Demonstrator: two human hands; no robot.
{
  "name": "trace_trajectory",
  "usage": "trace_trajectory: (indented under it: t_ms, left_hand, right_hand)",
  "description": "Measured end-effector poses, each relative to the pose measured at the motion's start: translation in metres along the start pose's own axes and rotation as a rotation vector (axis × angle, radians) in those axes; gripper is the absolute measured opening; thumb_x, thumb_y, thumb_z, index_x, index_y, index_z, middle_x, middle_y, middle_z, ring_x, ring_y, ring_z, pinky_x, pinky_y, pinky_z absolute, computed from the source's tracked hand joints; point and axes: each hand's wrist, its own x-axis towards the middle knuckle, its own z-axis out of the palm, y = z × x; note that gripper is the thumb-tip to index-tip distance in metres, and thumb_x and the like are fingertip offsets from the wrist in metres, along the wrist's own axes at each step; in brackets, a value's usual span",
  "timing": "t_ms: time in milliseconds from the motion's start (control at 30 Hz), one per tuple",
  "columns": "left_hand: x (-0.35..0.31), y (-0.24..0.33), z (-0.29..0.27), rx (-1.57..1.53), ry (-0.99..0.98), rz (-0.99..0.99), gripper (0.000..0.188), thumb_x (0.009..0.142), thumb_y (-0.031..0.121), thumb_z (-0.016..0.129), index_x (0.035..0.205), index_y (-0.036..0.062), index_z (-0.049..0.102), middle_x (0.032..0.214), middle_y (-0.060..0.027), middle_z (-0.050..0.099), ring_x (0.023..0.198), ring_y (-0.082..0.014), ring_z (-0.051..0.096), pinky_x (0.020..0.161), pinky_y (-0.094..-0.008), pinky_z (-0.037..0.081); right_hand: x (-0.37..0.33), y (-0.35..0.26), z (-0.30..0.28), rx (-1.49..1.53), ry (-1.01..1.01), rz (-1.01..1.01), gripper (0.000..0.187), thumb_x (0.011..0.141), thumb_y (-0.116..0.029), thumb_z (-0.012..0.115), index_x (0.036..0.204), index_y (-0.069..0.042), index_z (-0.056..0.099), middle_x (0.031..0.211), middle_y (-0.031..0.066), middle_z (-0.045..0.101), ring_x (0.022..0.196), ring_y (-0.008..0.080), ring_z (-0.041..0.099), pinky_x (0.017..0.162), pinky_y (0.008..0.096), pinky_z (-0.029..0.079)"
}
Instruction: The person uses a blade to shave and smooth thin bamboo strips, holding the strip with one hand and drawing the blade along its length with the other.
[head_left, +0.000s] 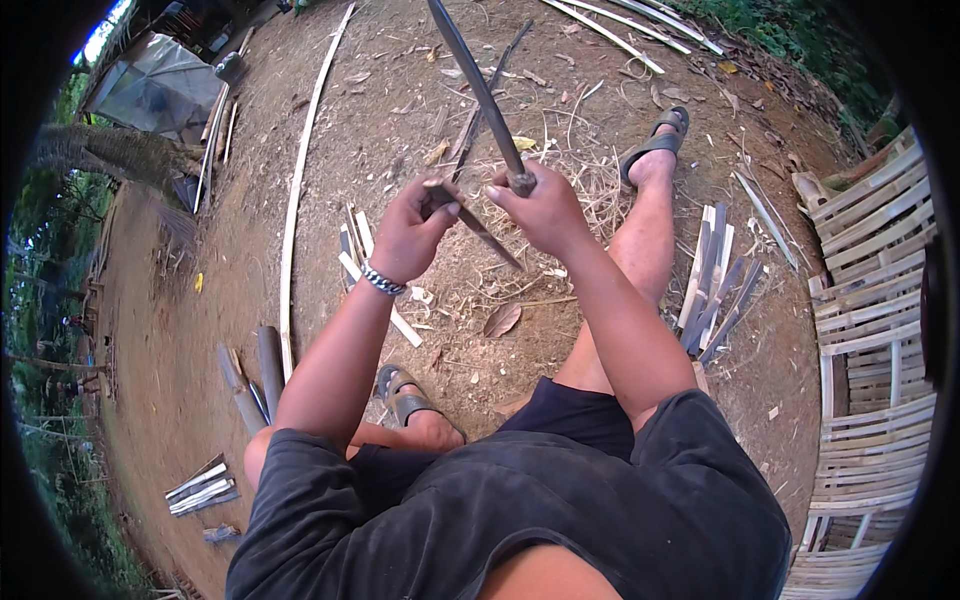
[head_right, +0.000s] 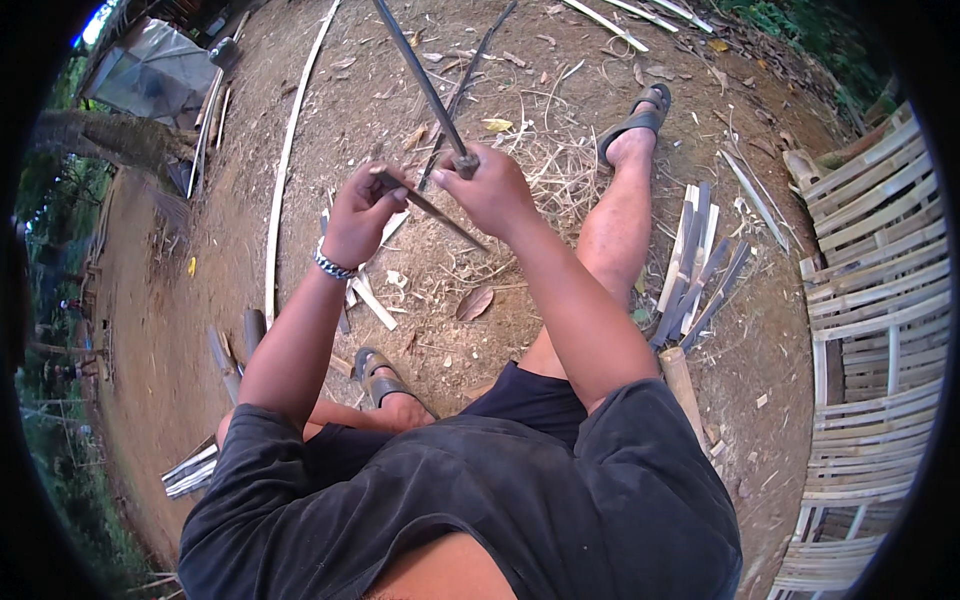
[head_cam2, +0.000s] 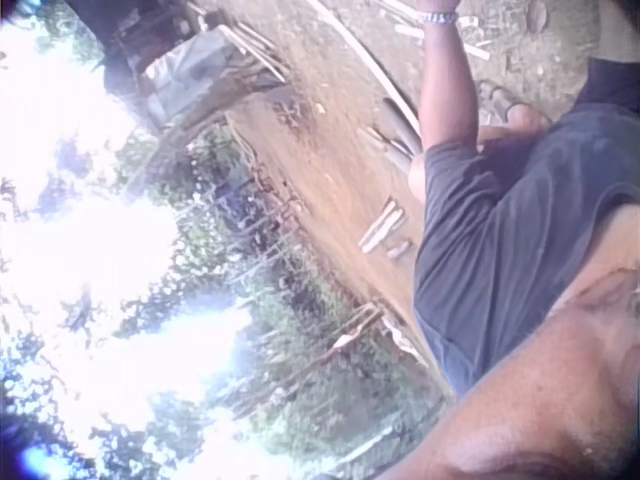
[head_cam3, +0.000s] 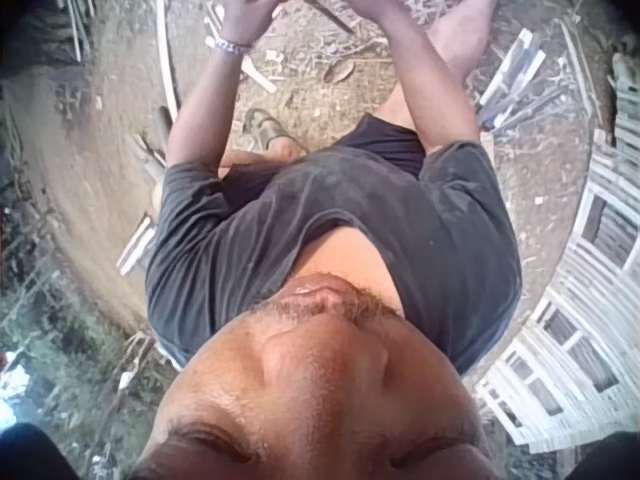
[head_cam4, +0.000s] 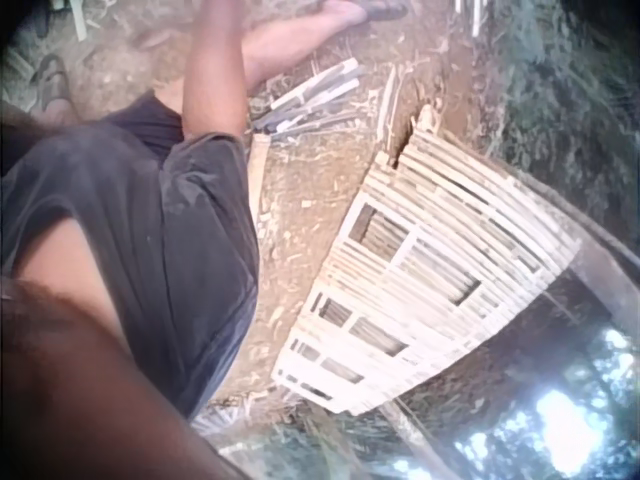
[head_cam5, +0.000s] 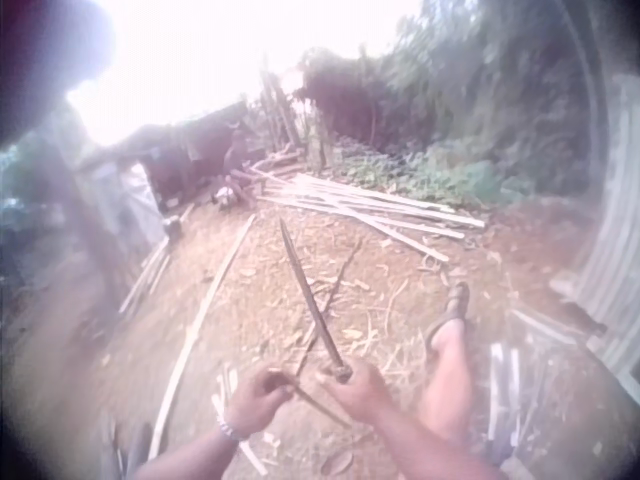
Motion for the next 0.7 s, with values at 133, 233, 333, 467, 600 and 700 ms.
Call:
trace_trajectory:
  t_ms: [133,233,333,467,600,700]
  left_hand:
    - [-0.027,-0.060,-0.016,-0.104,0.128,-0.060,0.017,0.098,0.018,0.062,0.103,0.0018,0.059,0.092,-0.0043,0.064,0.082,-0.0114,0.060,0.075,-0.0258,0.050]
    - [-0.050,-0.102,-0.016,0.102,0.254,-0.288,0.022,0.100,0.019,0.058,0.108,-0.0012,0.060,0.100,-0.0071,0.067,0.087,-0.0130,0.065,0.075,-0.0291,0.054]
    - [-0.073,-0.120,-0.018,0.094,0.406,-0.402,0.024,0.100,0.016,0.054,0.112,-0.0038,0.061,0.091,-0.0100,0.069,0.074,-0.0154,0.068,0.063,-0.0288,0.056]
    - [-0.079,-0.118,-0.037,0.045,0.350,-0.789,0.025,0.100,0.020,0.056,0.103,-0.0034,0.063,0.071,-0.0063,0.062,0.052,-0.0146,0.059,0.047,-0.0289,0.048]
    - [-0.088,-0.110,-0.055,0.099,0.278,-0.854,0.032,0.099,0.027,0.056,0.088,-0.0022,0.064,0.059,-0.0018,0.052,0.042,-0.0123,0.047,0.040,-0.0290,0.038]
    - [-0.092,-0.106,-0.073,0.226,0.217,-0.910,0.035,0.097,0.031,0.058,0.085,-0.0009,0.066,0.059,-0.0045,0.055,0.046,-0.0148,0.051,0.046,-0.0334,0.042]
  right_hand:
    - [-0.022,0.052,0.012,-0.110,-0.001,0.264,0.029,0.087,-0.031,0.074,0.096,-0.005,0.066,0.068,0.0011,0.060,0.060,0.0127,0.055,0.058,0.0314,0.044]
    - [-0.046,0.101,0.029,-0.214,-0.059,0.394,0.032,0.086,-0.032,0.072,0.098,-0.003,0.064,0.078,0.0108,0.066,0.071,0.0259,0.063,0.068,0.0396,0.049]
    - [-0.061,0.144,0.044,-0.361,-0.160,0.436,0.032,0.085,-0.029,0.071,0.101,-0.001,0.064,0.088,0.0180,0.069,0.083,0.0344,0.067,0.077,0.0441,0.051]
    - [-0.051,0.169,0.066,-0.553,-0.380,0.504,0.035,0.087,-0.026,0.070,0.111,-0.002,0.063,0.102,0.0198,0.069,0.095,0.0359,0.067,0.086,0.0461,0.051]
    - [-0.046,0.155,0.100,-0.561,-0.472,0.546,0.033,0.090,-0.023,0.067,0.113,-0.001,0.059,0.110,0.0167,0.067,0.099,0.0343,0.066,0.087,0.0456,0.051]
    - [-0.056,0.138,0.125,-0.496,-0.530,0.561,0.028,0.090,-0.022,0.066,0.109,-0.002,0.059,0.108,0.0160,0.067,0.099,0.0337,0.066,0.085,0.0457,0.052]
